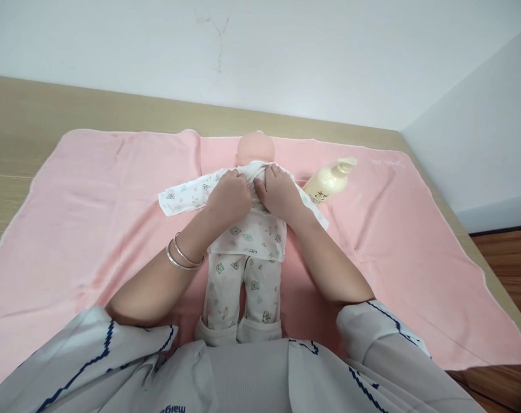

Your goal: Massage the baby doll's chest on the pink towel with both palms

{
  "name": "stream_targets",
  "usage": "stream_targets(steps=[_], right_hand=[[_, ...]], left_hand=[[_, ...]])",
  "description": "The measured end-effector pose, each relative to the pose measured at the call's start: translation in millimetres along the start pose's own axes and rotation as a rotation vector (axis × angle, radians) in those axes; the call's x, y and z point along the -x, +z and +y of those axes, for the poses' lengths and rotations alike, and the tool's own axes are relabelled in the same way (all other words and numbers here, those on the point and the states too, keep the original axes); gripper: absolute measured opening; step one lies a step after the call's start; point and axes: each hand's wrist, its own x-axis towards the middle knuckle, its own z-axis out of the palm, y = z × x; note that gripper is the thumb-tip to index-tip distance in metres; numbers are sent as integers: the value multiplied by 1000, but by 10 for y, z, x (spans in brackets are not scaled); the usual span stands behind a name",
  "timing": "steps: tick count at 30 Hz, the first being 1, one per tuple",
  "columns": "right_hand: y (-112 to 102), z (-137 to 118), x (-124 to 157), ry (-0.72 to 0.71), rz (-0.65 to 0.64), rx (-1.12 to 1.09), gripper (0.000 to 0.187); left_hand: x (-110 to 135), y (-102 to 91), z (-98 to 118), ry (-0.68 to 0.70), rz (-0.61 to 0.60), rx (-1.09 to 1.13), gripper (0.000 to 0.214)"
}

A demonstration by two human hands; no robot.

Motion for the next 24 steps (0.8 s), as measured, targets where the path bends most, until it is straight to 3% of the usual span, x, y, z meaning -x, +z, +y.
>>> stream_targets(steps=[4, 9, 11, 18, 22, 24], right_hand=[[-83, -107, 95, -15, -33, 65, 64], [-95, -318, 291, -71, -6, 124, 62], [-81, -369, 341, -84, 2, 120, 60], [-54, -241, 160, 13, 41, -95, 49], [-7, -86, 2, 82, 33, -80, 51], [32, -14, -31, 47, 35, -26, 53]], left_hand=[[-92, 76, -157, 11, -7, -11, 30], [-194, 248, -397, 222, -15, -172, 29], [-203, 291, -419, 241, -13, -250, 29], [-174, 293, -232, -115, 84, -48, 33], [-48, 259, -28, -174, 55, -62, 44], [29, 228, 74, -165, 19, -79, 46]])
